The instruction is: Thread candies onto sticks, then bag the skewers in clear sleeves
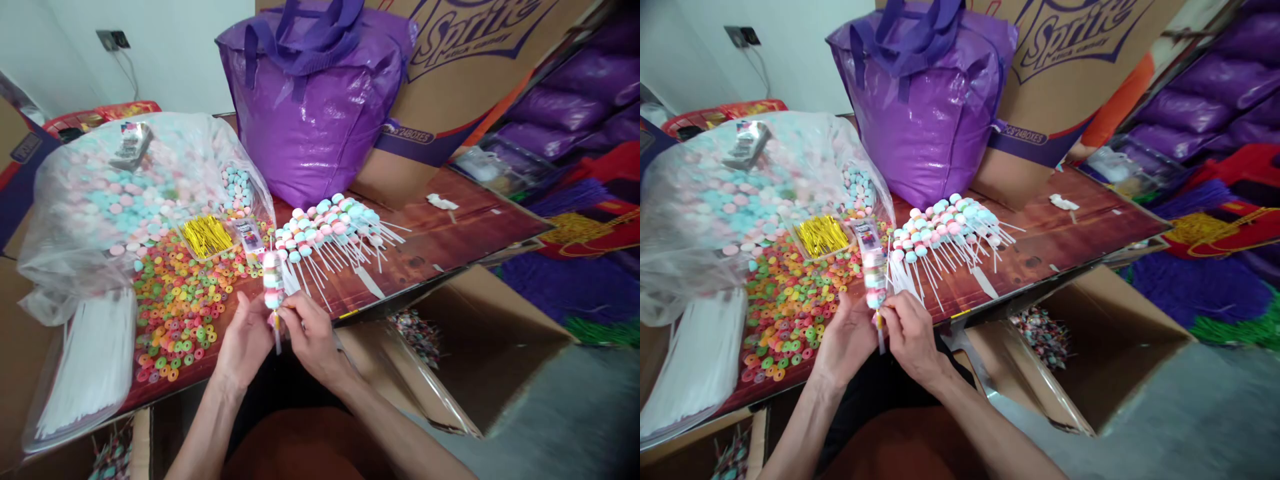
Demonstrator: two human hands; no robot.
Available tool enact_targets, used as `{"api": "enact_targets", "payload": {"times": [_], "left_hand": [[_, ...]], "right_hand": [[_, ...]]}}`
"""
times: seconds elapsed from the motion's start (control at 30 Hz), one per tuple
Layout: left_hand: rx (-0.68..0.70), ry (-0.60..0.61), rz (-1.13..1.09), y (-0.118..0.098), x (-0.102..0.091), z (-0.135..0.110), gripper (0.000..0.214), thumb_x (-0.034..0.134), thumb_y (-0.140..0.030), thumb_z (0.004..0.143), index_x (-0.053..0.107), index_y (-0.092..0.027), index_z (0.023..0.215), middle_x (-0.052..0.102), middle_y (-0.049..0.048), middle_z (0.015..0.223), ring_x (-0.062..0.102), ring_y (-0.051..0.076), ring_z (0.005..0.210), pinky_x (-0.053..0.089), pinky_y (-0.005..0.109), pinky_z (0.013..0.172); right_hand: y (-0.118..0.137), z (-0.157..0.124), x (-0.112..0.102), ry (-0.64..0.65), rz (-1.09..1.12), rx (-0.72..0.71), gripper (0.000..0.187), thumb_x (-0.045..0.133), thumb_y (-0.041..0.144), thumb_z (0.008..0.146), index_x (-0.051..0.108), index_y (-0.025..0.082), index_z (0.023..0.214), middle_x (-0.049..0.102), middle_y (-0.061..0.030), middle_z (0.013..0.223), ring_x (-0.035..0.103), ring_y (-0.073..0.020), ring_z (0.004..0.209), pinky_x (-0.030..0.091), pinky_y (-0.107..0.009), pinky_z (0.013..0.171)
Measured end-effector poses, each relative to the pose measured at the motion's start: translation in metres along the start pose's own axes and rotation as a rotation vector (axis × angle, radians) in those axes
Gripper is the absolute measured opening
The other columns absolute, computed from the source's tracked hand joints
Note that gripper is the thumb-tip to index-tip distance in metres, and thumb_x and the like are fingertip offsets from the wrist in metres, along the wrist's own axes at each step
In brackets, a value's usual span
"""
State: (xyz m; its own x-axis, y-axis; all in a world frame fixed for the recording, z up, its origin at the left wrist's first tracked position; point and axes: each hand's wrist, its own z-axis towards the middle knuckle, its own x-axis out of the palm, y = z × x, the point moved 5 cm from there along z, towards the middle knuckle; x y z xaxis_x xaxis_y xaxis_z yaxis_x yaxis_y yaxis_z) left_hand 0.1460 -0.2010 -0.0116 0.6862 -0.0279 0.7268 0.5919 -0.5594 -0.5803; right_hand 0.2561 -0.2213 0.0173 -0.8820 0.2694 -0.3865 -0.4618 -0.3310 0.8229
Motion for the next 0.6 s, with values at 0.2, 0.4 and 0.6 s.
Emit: {"api": "enact_targets", "payload": {"times": [0.2, 0.4, 0.6], "left_hand": [[0.301, -0.082, 0.576, -0.006, 0.007, -0.010, 0.053, 0.051, -0.058, 0.091, 0.069, -0.017, 0.063, 0.064, 0.0088, 0.084, 0.057, 0.020, 0.086, 0.045, 0.030, 0.085], [0.173, -0.070, 0.586, 0.013, 0.011, 0.000, 0.023, 0.071, -0.040, 0.082, 0.075, -0.017, 0.082, 0.067, 0.0063, 0.088, 0.058, 0.019, 0.083, 0.046, 0.028, 0.079], [0.370, 0.122, 1.057, 0.001, 0.031, 0.029, 0.009, 0.075, -0.027, 0.077, 0.078, -0.021, 0.083, 0.067, 0.0072, 0.085, 0.059, 0.020, 0.078, 0.045, 0.029, 0.075]], "right_hand": [[0.009, -0.002, -0.029, -0.098, 0.143, 0.157, 0.014, 0.055, 0.023, 0.094, 0.061, 0.021, 0.082, 0.060, -0.0013, 0.078, 0.058, -0.0156, 0.074, 0.047, -0.028, 0.070], [-0.009, -0.021, -0.031, -0.089, 0.387, 0.433, 0.028, 0.055, 0.037, 0.095, 0.068, 0.019, 0.078, 0.055, 0.0005, 0.063, 0.050, -0.0135, 0.060, 0.042, -0.026, 0.059], [-0.053, -0.072, -0.047, -0.282, 0.644, 0.762, 0.027, 0.079, 0.043, 0.075, 0.069, 0.018, 0.079, 0.054, 0.0032, 0.061, 0.043, -0.0078, 0.051, 0.035, -0.020, 0.048]]}}
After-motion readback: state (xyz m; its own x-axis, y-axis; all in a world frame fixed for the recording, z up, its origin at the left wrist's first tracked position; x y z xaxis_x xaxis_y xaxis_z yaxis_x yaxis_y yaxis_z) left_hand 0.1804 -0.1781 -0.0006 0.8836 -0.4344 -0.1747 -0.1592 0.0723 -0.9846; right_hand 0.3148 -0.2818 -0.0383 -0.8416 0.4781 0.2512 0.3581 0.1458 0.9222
